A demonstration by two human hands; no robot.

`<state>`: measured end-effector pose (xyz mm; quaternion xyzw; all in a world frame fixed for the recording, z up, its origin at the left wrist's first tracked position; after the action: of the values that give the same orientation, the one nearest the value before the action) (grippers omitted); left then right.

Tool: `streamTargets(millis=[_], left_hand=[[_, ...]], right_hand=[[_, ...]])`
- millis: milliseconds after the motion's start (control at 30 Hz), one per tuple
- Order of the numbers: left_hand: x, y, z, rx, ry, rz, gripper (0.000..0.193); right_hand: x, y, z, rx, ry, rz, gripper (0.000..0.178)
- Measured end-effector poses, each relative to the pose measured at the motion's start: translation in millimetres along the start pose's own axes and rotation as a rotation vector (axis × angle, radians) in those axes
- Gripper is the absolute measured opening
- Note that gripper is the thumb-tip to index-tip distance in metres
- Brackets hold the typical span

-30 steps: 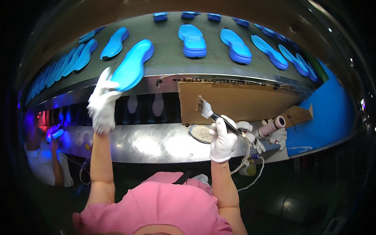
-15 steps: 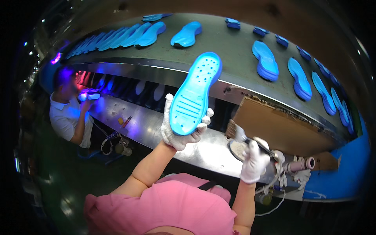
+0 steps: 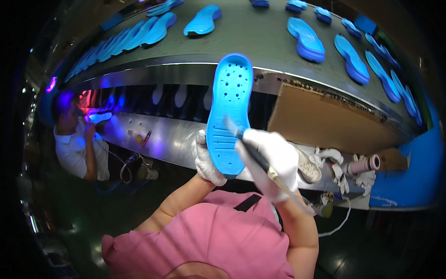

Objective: The person applies liquid to shoe soles using a brush applicator and places them onto a conveyor belt.

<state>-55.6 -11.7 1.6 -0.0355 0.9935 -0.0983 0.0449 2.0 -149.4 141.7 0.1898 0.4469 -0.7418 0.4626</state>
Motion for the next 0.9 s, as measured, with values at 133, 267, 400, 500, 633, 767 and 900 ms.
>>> streamTargets(millis=[133,267,400,500,633,767,900], left_hand=[[8,-20,11,-0.168,0.06,-0.127,0.088],[12,-23,-4,-0.505,0.088,-0.06,0.115],[4,-18,2,-0.419,0.01,-0.112,0.108],[5,-10,17,-0.55,-0.121,-0.098,0.112],[0,-20,-6,-0.278,0.07,-0.138,0.118],[-5,-10,7,-0.248,0.084,-0.191,0.124],[-8,-9,-10,-0.159,-0.071,-0.09,0.116]], right_hand=[[-4,-4,-19,0.09,-0.021,0.198,0.012],[0,7,-17,-0.029,0.08,0.026,0.015],[6,-5,-31,0.25,-0.359,0.333,0.021],[7,11,-30,-0.095,-0.115,-0.002,0.022],[2,-7,-32,0.164,-0.286,0.278,0.027],[1,-7,-28,-0.196,-0.157,-0.006,0.027],[5,-6,-34,0.101,-0.301,0.248,0.026]])
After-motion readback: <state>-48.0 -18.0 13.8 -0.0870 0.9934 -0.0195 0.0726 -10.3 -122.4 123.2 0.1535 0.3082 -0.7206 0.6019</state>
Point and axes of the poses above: each hand's wrist, its own x-axis away from the middle knuckle, its own z-axis out of the back of the hand, y = z × x, the point moved 3 cm from there along -x, towards the middle knuckle, and after that the axes turned 9 degrees about x, right-handed, at the moved point
